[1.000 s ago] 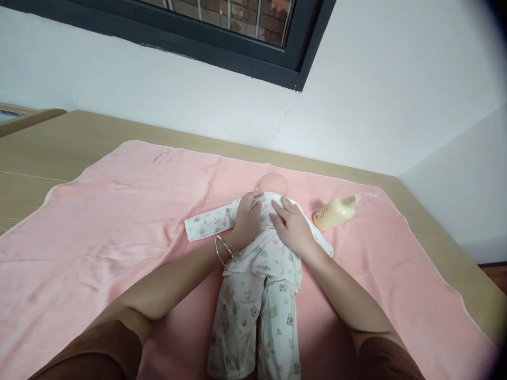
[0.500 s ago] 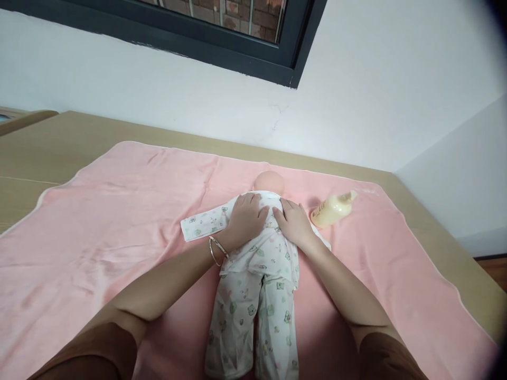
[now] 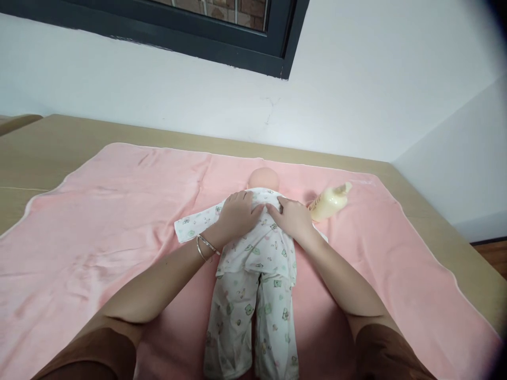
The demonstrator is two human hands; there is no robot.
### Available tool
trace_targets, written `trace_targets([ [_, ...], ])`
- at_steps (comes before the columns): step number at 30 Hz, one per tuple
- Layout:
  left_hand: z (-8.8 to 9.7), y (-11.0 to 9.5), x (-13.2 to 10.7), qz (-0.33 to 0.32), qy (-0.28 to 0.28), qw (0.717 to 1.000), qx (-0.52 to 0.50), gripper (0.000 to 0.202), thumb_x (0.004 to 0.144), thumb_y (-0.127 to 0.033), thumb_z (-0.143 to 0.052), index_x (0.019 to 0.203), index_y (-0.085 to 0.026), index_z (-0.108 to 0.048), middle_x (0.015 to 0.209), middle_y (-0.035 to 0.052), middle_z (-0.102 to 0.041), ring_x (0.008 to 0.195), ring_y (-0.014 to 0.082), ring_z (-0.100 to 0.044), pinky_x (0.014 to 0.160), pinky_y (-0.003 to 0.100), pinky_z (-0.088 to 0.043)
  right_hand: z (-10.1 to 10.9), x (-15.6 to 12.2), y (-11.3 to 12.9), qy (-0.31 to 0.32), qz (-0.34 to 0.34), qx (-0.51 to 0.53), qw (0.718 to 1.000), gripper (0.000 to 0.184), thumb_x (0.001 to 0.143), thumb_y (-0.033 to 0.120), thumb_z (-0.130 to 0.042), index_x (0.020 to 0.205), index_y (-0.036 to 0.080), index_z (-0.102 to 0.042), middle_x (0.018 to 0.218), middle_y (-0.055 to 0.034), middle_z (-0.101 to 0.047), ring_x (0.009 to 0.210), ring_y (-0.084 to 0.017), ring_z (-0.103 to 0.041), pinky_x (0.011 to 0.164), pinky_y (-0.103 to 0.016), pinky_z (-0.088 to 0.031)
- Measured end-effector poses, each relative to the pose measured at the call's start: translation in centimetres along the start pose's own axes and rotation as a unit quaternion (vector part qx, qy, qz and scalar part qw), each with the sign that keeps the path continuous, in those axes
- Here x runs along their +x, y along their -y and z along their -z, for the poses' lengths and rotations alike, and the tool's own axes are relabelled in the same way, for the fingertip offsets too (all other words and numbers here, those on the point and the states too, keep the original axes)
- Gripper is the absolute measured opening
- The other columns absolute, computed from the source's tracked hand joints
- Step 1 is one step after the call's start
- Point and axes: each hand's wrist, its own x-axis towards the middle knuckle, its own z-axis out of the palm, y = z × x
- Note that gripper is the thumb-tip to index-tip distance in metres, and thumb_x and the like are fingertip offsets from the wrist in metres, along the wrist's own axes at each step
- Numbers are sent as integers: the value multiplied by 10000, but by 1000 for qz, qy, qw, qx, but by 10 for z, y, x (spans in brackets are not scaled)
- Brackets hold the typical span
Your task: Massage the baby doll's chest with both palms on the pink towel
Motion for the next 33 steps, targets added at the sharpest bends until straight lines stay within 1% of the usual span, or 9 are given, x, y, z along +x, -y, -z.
trace_targets([
  [3, -6, 2, 1, -14, -12, 1000, -16, 283, 997, -347, -448, 1114, -146, -610, 1126, 166, -684, 1068, 320, -622, 975, 485, -489, -5, 8, -5, 6, 20, 25, 999, 447, 1047, 489, -382, 1188, 153, -641, 1134, -145, -740, 1070, -288, -669, 881, -358, -468],
  [7, 1, -11, -8, -39, -10, 999, 23, 318, 1022, -295, -399, 1194, -120, -601, 1174, 190, -674, 1103, 324, -621, 970, 477, -488, -7, -4, 4, -12, 81, 4, 997, 430, 1061, 363, -356, 1343, 122, -573, 1330, -170, -670, 1215, -300, -609, 1027, -398, -411],
  [12, 12, -22, -14, -54, -2, 998, 25, 233, 993, -213, -435, 1090, -149, -638, 1103, 150, -699, 1045, 297, -639, 929, 429, -509, -2, -31, 18, -30, 107, -71, 991, 419, 1046, 297, -338, 1261, 83, -626, 1346, -225, -655, 1279, -355, -579, 1159, -505, -282],
  [18, -4, -7, -4, -1, -26, 999, -22, 244, 941, -265, -512, 1111, -128, -622, 1157, 165, -688, 1110, 317, -616, 1013, 469, -487, 0, -9, 3, 10, 22, -23, 999, 461, 1033, 538, -390, 1116, 166, -648, 1130, -166, -738, 1049, -331, -685, 930, -437, -453],
  [21, -10, -4, -3, -15, -33, 999, -21, 293, 969, -276, -474, 1174, -117, -611, 1188, 177, -678, 1158, 320, -605, 1047, 490, -468, -4, 5, -4, 22, 27, 24, 999, 454, 1030, 514, -422, 1243, 153, -598, 1166, -154, -731, 1098, -310, -670, 905, -383, -468],
  [24, -5, -12, -8, -38, -39, 998, -9, 311, 998, -258, -426, 1216, -130, -608, 1221, 180, -675, 1187, 316, -609, 1057, 493, -469, -8, 3, 0, 14, 53, 23, 998, 439, 1046, 430, -399, 1318, 128, -564, 1302, -181, -680, 1218, -315, -615, 1020, -420, -427],
  [27, 8, -22, -13, -57, -30, 998, 7, 269, 992, -209, -420, 1116, -152, -651, 1166, 171, -703, 1130, 305, -645, 1016, 461, -499, -8, -12, 10, -10, 122, -31, 992, 444, 1034, 289, -363, 1394, 86, -525, 1470, -215, -565, 1363, -345, -512, 1171, -524, -283],
  [29, 17, -24, -13, -30, -10, 999, 9, 216, 970, -201, -453, 973, -187, -668, 1052, 134, -729, 1021, 287, -675, 909, 419, -538, -6, -22, 16, -25, 161, -63, 985, 457, 1017, 234, -359, 1410, 62, -516, 1468, -224, -564, 1378, -352, -501, 1217, -558, -188],
  [33, 19, -14, -6, 55, 22, 998, -6, 189, 943, -337, -538, 856, -210, -647, 975, 103, -736, 938, 298, -685, 782, 408, -545, -1, -23, 17, -34, 121, -73, 989, 411, 1055, 315, -320, 1243, 111, -624, 1279, -200, -693, 1209, -337, -626, 1202, -571, -198],
])
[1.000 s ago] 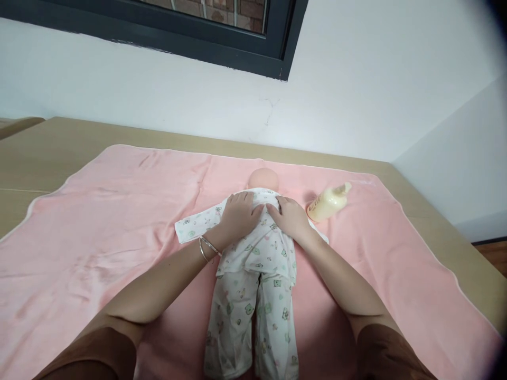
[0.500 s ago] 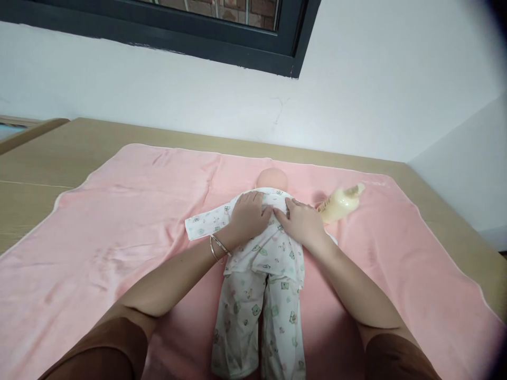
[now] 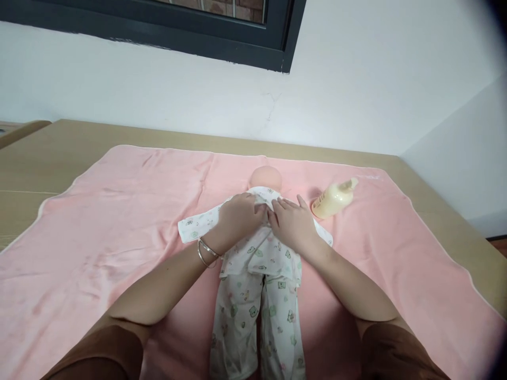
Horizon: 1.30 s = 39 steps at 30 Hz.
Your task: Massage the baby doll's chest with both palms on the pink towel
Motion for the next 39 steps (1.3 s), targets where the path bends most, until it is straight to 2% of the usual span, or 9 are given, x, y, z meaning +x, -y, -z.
trace_targets([
  [3, -12, 9, 8, 3, -10, 1000, -2, 273, 958, -421, -525, 998, -181, -651, 1061, 139, -727, 1009, 327, -673, 868, 453, -531, -1, 11, -11, 30, -50, 21, 998, 422, 1060, 431, -357, 1159, 128, -634, 1168, -184, -731, 1114, -335, -658, 1141, -540, -296],
  [5, -21, 13, 11, -2, -17, 1000, 0, 283, 963, -409, -515, 1047, -169, -637, 1063, 146, -714, 1013, 322, -667, 909, 465, -516, -4, 18, -19, 57, -49, 47, 996, 400, 1048, 438, -403, 1183, 126, -615, 1176, -173, -726, 1093, -319, -660, 1043, -449, -396],
  [7, -27, 13, 12, -6, -20, 1000, 2, 269, 967, -393, -506, 1042, -165, -627, 1048, 145, -705, 1013, 316, -661, 924, 465, -506, -7, 22, -24, 66, -41, 65, 995, 395, 1045, 429, -415, 1212, 123, -601, 1183, -166, -720, 1082, -303, -659, 940, -379, -441],
  [18, -29, 13, 10, -13, -29, 999, -1, 258, 984, -386, -479, 1019, -168, -612, 1056, 148, -700, 1014, 321, -645, 927, 478, -492, -12, 20, -23, 40, -40, 76, 996, 448, 1055, 419, -400, 1316, 94, -564, 1193, -165, -708, 1103, -305, -641, 933, -363, -433],
  [29, -28, 11, 10, -8, -18, 1000, 5, 244, 983, -370, -504, 1023, -159, -620, 1079, 150, -701, 1037, 321, -645, 926, 467, -488, -13, 22, -24, 40, -44, 82, 995, 419, 1051, 419, -415, 1270, 107, -590, 1195, -156, -712, 1102, -300, -638, 949, -365, -429],
  [32, -25, 9, 9, -4, -12, 1000, 23, 254, 992, -352, -503, 1043, -140, -632, 1091, 151, -703, 1057, 319, -645, 938, 457, -483, -9, 24, -21, 48, -44, 76, 995, 390, 1051, 413, -412, 1206, 120, -618, 1163, -150, -724, 1098, -296, -643, 994, -393, -427],
  [34, -21, 6, 7, -21, -13, 999, 40, 274, 1012, -337, -471, 1077, -131, -639, 1113, 147, -706, 1064, 309, -645, 946, 446, -480, -6, 20, -16, 44, -28, 62, 997, 406, 1065, 370, -371, 1296, 114, -584, 1270, -165, -693, 1196, -306, -616, 1092, -465, -381],
  [37, -11, -1, 0, -79, -12, 993, 92, 333, 1043, -307, -399, 1143, -105, -645, 1137, 162, -713, 1073, 311, -649, 971, 459, -466, 2, 2, -4, 37, 23, 1, 999, 490, 1077, 303, -294, 1484, 78, -448, 1514, -229, -520, 1398, -358, -487, 1194, -635, -223],
  [39, -2, -8, -7, -103, -7, 986, 129, 333, 1038, -274, -402, 1124, -84, -661, 1109, 178, -720, 1062, 322, -655, 969, 469, -465, 8, -13, 3, 44, 53, -41, 997, 520, 1071, 297, -298, 1508, 44, -423, 1555, -271, -454, 1425, -394, -456, 1196, -687, -176],
])
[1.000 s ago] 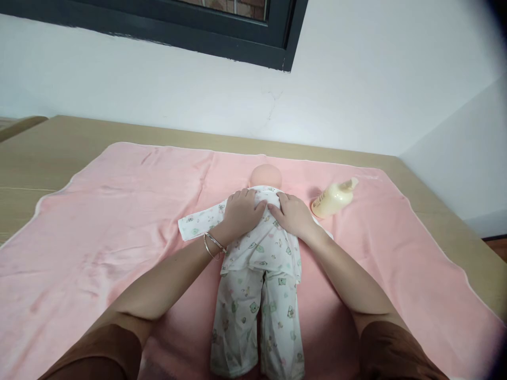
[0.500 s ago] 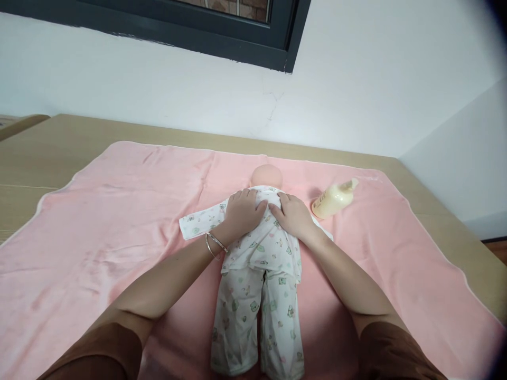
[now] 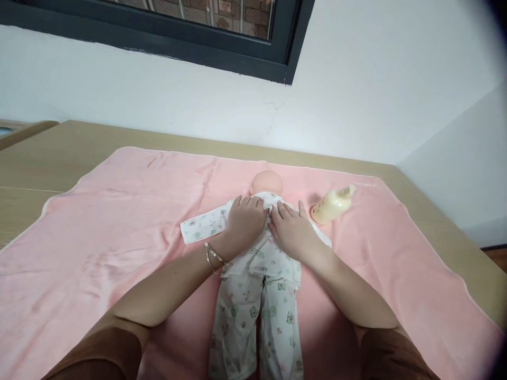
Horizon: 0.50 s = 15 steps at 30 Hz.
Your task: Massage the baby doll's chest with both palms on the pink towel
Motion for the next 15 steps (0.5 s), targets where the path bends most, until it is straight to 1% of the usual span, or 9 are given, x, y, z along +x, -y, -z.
trace_targets([
  [2, 8, -5, -5, 2, 6, 1000, 15, 302, 1018, -254, -440, 1076, -81, -680, 1074, 179, -726, 1038, 326, -664, 935, 460, -482, 5, -9, 3, 13, 8, -9, 1000, 535, 1069, 323, -321, 1510, 38, -425, 1538, -283, -471, 1417, -401, -469, 1193, -690, -193],
  [4, 10, -5, -6, 19, 10, 1000, 5, 290, 1005, -268, -466, 1049, -88, -689, 1051, 171, -728, 1015, 320, -670, 889, 440, -506, 8, -9, 1, 19, -15, 12, 1000, 527, 1075, 363, -323, 1489, 64, -456, 1495, -259, -533, 1393, -383, -503, 1192, -678, -217],
  [6, 5, 0, -3, 39, 10, 999, -20, 306, 1004, -298, -472, 1072, -85, -680, 1073, 174, -723, 1038, 314, -667, 897, 427, -519, 6, 0, -6, 23, -59, 42, 997, 510, 1084, 402, -303, 1438, 99, -510, 1432, -218, -606, 1351, -361, -547, 1192, -672, -223],
  [8, -6, 8, 2, 40, 4, 998, -53, 346, 1003, -334, -483, 1148, -68, -649, 1150, 190, -707, 1112, 311, -650, 964, 422, -513, 0, 14, -13, 31, -98, 68, 992, 513, 1087, 424, -293, 1421, 111, -524, 1420, -198, -619, 1333, -350, -562, 1190, -655, -242],
  [10, -17, 17, 8, 30, -5, 996, -80, 401, 1002, -363, -494, 1233, -54, -606, 1240, 204, -680, 1194, 312, -620, 1047, 434, -482, -7, 25, -18, 39, -114, 82, 989, 544, 1088, 425, -285, 1474, 91, -473, 1490, -212, -555, 1395, -347, -508, 1193, -610, -270],
  [12, -23, 20, 10, 19, -8, 996, -88, 424, 1011, -366, -479, 1270, -48, -584, 1284, 215, -663, 1239, 318, -600, 1087, 457, -456, -13, 29, -18, 39, -114, 84, 989, 578, 1089, 406, -270, 1533, 58, -396, 1568, -231, -461, 1470, -344, -419, 1200, -559, -286],
  [14, -21, 17, 8, 5, -4, 997, -72, 416, 1027, -333, -438, 1287, -38, -577, 1295, 226, -657, 1243, 324, -599, 1084, 471, -453, -15, 24, -12, 32, -100, 74, 992, 589, 1088, 376, -248, 1559, 40, -354, 1601, -231, -411, 1502, -355, -367, 1205, -552, -282],
  [15, -17, 13, 5, -7, -1, 998, -58, 408, 1033, -303, -420, 1297, -32, -573, 1301, 231, -654, 1244, 325, -599, 1079, 469, -454, -14, 19, -7, 27, -86, 64, 994, 584, 1085, 359, -247, 1561, 38, -354, 1604, -230, -407, 1499, -366, -368, 1207, -564, -273],
])
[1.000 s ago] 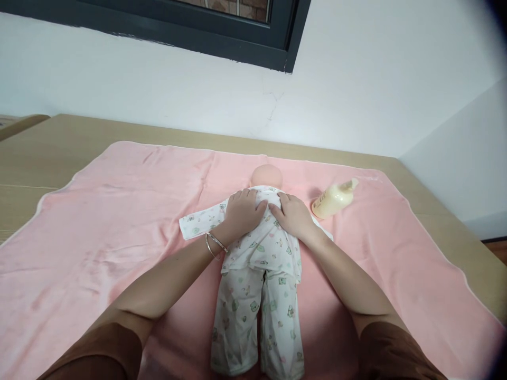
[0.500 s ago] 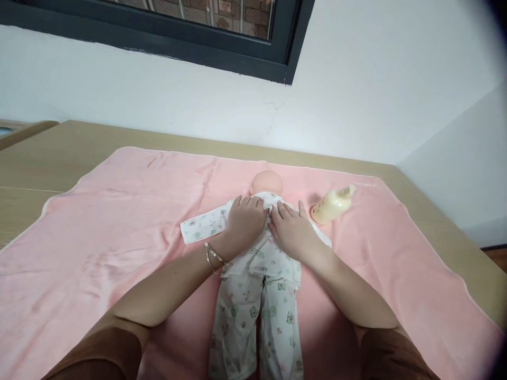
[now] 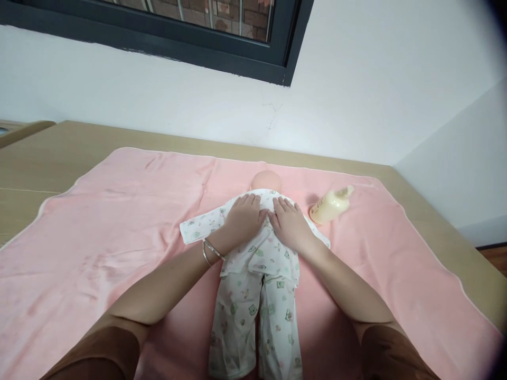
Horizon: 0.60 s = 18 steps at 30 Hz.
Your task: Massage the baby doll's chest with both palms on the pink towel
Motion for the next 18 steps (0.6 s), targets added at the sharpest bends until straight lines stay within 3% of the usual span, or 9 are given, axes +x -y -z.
trace_targets([
  [5, 21, -16, -10, -29, 28, 999, 34, 311, 973, -152, -467, 1223, -67, -632, 1258, 191, -688, 1197, 300, -634, 1032, 410, -485, 10, -24, 12, -15, 46, -43, 998, 527, 1058, 309, -322, 1492, 41, -455, 1525, -252, -505, 1401, -389, -494, 1206, -616, -226],
  [8, 23, -8, -5, 15, 34, 999, 7, 210, 955, -181, -482, 1001, -143, -683, 1052, 115, -740, 1007, 269, -688, 916, 388, -526, 14, -16, 5, -11, 17, -14, 1000, 481, 1076, 345, -300, 1385, 81, -556, 1392, -220, -635, 1301, -341, -590, 1207, -589, -232],
  [10, 19, 0, 1, 51, 31, 998, -10, 224, 972, -253, -476, 950, -157, -677, 1002, 105, -741, 958, 270, -690, 875, 396, -535, 12, -4, -4, -14, -2, 7, 1000, 484, 1083, 374, -297, 1373, 89, -559, 1375, -210, -648, 1296, -321, -594, 1213, -568, -223],
  [13, 9, 5, 5, 68, 20, 998, -6, 306, 1003, -324, -451, 1078, -120, -666, 1126, 148, -725, 1055, 294, -671, 941, 423, -520, 5, 12, -16, -13, 0, 38, 999, 495, 1078, 387, -337, 1443, 94, -496, 1468, -204, -579, 1366, -317, -537, 1203, -548, -251],
  [18, 11, -10, -2, 12, 30, 998, 49, 399, 1044, -266, -379, 1318, -52, -573, 1296, 215, -660, 1196, 313, -624, 1020, 447, -470, -6, 8, -9, -41, 19, 25, 999, 510, 1065, 309, -315, 1482, 63, -473, 1518, -203, -533, 1423, -333, -475, 1190, -530, -296],
])
